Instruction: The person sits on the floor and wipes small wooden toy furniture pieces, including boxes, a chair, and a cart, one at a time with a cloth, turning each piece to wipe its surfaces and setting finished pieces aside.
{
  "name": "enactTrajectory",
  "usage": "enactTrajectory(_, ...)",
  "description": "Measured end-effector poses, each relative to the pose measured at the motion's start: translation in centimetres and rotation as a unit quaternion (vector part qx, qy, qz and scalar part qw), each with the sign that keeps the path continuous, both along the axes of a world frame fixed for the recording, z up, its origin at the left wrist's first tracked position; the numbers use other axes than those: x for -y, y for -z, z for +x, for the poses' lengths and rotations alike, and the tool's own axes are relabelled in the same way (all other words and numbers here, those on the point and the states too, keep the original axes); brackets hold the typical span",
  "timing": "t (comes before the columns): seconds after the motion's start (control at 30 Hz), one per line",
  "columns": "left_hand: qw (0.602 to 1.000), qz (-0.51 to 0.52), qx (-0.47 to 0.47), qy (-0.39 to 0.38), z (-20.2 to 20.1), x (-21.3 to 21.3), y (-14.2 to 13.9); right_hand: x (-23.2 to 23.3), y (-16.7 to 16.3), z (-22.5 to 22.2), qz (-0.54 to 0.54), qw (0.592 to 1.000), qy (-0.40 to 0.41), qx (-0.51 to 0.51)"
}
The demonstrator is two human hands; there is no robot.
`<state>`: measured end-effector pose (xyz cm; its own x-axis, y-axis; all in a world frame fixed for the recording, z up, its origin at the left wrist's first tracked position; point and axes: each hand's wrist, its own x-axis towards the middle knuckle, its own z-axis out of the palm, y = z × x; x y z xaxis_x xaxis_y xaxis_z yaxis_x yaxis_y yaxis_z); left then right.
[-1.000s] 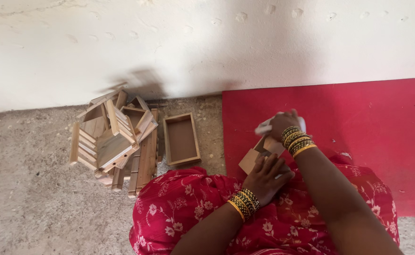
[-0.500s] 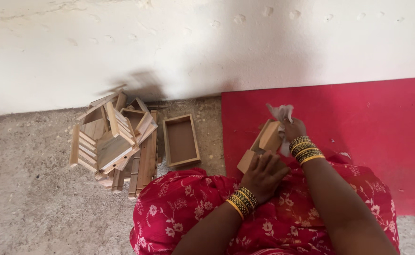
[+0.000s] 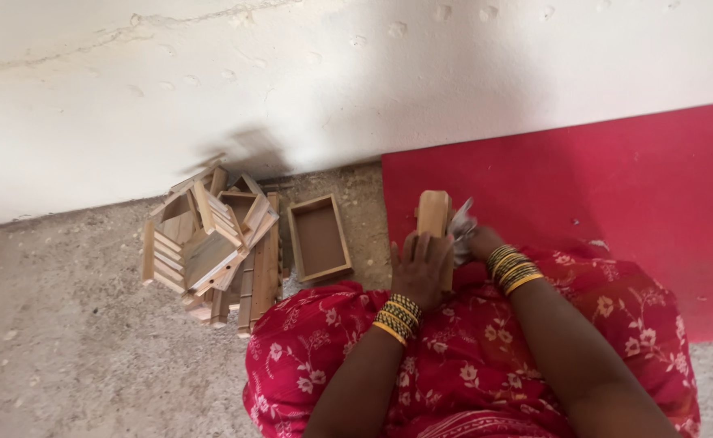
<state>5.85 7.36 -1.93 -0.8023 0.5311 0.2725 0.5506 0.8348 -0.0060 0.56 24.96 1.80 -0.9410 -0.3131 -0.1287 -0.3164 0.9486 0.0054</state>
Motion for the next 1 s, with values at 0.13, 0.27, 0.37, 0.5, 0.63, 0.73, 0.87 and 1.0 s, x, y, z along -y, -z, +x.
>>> enactTrajectory(0.13,0.996,0.092,0.012,0.000,-1.0,0.7,0.5,-3.2,0.5,-0.5,-0.117,0.972,0.204,-0.005)
enactTrajectory(0.27,0.965,0.245,0.089,-0.041,-2.3,2.3,0.6,-2.6,1.1,0.7,-0.287,0.924,0.252,-0.001)
enactTrajectory(0.37,0.934,0.327,0.098,-0.105,-3.0,3.4,0.5,0.7,1.9,2.4,-0.212,0.974,0.023,-0.077)
enactTrajectory(0.5,0.928,0.352,0.061,-0.107,-2.9,4.1,0.4,2.9,2.1,3.2,-0.419,0.900,0.117,-0.039)
enactTrajectory(0.63,0.891,0.408,0.133,-0.149,-3.0,4.2,-0.3,2.3,1.7,2.3,-0.299,0.907,0.261,0.143)
enactTrajectory(0.73,0.859,0.444,0.171,-0.188,-3.6,4.6,-1.0,3.0,2.5,3.5,-0.411,0.897,0.156,-0.052)
enactTrajectory(0.87,0.854,0.481,0.112,-0.165,-3.4,5.0,-1.1,3.8,3.8,5.1,-0.510,0.847,0.087,-0.123)
enactTrajectory(1.0,0.809,0.530,0.149,-0.206,-3.5,4.5,-0.7,2.3,3.0,4.2,-0.484,0.836,0.240,-0.097)
